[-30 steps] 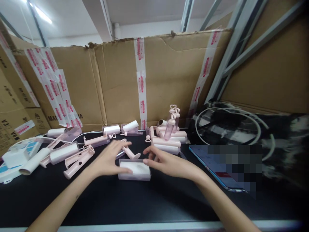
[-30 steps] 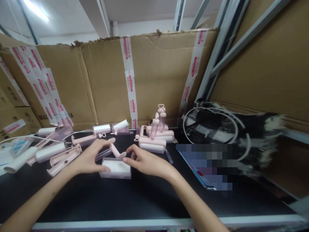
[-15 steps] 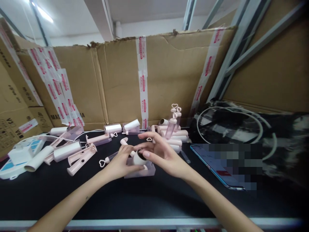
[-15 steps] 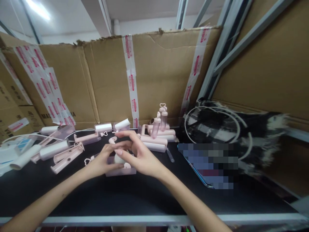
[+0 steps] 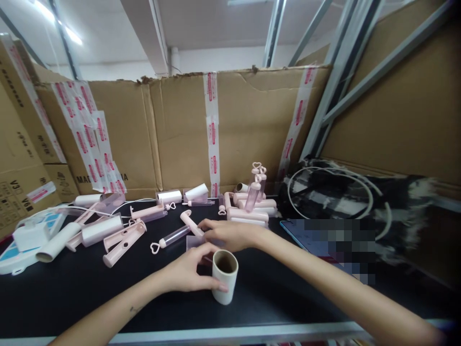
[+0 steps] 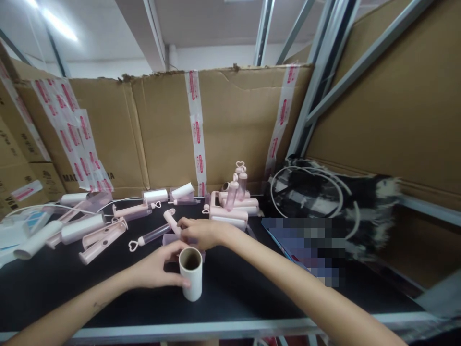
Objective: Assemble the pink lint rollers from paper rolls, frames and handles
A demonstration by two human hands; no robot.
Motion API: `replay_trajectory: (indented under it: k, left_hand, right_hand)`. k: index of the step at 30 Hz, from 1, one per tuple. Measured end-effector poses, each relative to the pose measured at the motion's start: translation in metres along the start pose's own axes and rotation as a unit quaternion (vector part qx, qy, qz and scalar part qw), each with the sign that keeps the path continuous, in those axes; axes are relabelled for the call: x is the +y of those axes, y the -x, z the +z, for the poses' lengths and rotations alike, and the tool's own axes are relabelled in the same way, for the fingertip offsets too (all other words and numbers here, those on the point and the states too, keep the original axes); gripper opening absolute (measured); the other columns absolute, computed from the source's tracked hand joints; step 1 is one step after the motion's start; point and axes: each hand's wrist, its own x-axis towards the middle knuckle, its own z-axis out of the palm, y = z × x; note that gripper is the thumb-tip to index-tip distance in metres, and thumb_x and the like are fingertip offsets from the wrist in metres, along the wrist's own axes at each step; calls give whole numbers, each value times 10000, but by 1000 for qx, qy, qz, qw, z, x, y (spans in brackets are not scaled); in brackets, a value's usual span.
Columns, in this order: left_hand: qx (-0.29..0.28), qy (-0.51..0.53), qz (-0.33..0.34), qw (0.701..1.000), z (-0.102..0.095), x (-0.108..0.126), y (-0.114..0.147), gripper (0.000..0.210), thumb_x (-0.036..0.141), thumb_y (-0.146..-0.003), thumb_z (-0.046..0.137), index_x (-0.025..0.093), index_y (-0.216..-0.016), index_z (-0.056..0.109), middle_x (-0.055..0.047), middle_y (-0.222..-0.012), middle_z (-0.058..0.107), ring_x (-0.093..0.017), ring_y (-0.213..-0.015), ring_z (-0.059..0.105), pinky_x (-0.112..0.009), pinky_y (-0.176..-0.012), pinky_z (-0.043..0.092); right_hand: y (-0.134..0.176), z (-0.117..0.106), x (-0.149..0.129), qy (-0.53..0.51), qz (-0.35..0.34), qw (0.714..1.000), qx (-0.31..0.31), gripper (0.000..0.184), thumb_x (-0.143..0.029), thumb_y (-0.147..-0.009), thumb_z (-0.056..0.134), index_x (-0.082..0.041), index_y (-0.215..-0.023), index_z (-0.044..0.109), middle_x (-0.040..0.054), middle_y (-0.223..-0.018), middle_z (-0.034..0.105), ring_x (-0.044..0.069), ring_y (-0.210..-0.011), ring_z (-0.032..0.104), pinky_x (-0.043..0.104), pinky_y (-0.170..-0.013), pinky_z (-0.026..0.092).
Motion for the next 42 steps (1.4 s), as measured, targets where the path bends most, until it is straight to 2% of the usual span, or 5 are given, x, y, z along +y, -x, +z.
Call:
replay_trajectory:
  k: [10,26,29,34,42]
  left_hand:
    - [99,-69,20,992,-11,-16,-8,552,338,-671,717,177,-1155,507,-90,-1129,585,-225,-979,576,-349,-862,452]
    - [122,-228,-47,965,-22,8,3,797,540,-520,744,187,-1173,456,-64,-976,593,-183,-765,543,-289,-664,433]
    - [38,-221,-142,964,-39,23,8,683,713,-573,585,154,-963,542,-9,-630,593,-133,-508,501,-241,-499,381]
    - [-218,177,-319,905,-42,16,5,932,826,-648,-8,140,-937,552,-108,-611,655,-214,-470,606,-251,-380,387]
    - [-276,377,-340,816,-6,-20,0,990,813,-661,16,98,-1159,486,-208,-763,685,-312,-573,641,-329,-370,422]
  right_hand:
    - [29,-8,-14,-420,151,860,248,298,-433,-728,653,-165,-752,525,-7,-708,549,118,-639,533,240,-575,422]
    - [30,-7,-38,-140,110,967,180,192,-291,-893,458,-216,-966,619,43,-941,541,161,-826,543,305,-785,430]
    - [29,-12,-46,-58,117,980,149,170,-214,-889,437,-224,-949,596,36,-947,528,151,-785,544,284,-732,437]
    - [30,-22,-58,-7,106,988,113,195,-179,-894,398,-216,-956,579,37,-943,538,150,-763,550,262,-680,442]
    - [43,5,-62,-63,119,963,232,255,-175,-919,356,-194,-1089,546,73,-1029,554,179,-944,534,293,-820,434]
